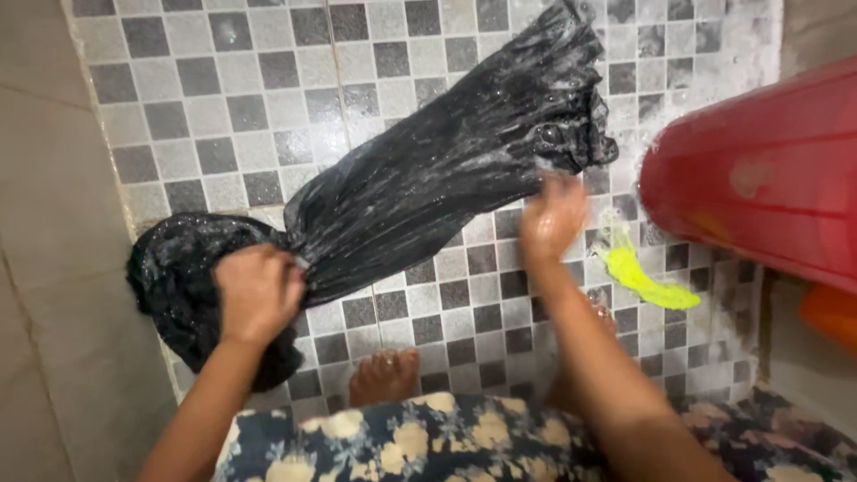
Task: The person washes black pants by hand on a tiled floor, scrubbing them with a blue brush and a yellow sponge using soapy water from a red bucket and rinsing them with water poured from an orange pitcher.
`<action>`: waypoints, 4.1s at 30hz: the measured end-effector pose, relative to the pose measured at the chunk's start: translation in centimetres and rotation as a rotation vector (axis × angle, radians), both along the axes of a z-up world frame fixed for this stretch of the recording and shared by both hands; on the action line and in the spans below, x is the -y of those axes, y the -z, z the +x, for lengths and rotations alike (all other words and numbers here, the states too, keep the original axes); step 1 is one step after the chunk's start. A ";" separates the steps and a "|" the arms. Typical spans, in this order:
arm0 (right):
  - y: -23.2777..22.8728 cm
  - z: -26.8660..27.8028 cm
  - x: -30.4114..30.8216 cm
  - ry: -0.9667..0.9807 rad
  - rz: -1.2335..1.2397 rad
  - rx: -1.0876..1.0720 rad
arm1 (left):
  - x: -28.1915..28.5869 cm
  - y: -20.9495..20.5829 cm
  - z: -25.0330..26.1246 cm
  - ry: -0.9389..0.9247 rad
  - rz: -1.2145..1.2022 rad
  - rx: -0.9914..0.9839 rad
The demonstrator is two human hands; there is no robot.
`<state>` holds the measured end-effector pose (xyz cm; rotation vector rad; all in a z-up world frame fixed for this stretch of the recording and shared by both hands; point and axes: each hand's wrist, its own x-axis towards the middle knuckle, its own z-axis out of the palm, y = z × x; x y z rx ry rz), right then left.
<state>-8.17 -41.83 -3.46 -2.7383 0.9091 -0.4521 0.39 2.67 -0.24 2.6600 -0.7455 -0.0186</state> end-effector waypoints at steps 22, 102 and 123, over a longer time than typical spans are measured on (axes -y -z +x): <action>2.3 0.8 -18.6 -1.006 0.041 -0.366 | 7.3 -0.1 -2.7 -0.565 0.048 -0.481; 2.3 6.0 6.9 -0.457 -0.135 -0.289 | 1.3 3.1 -3.7 -0.608 0.197 -0.162; 3.3 14.9 13.1 -0.242 -0.237 -0.021 | -0.9 4.0 -4.5 -0.587 0.030 -0.036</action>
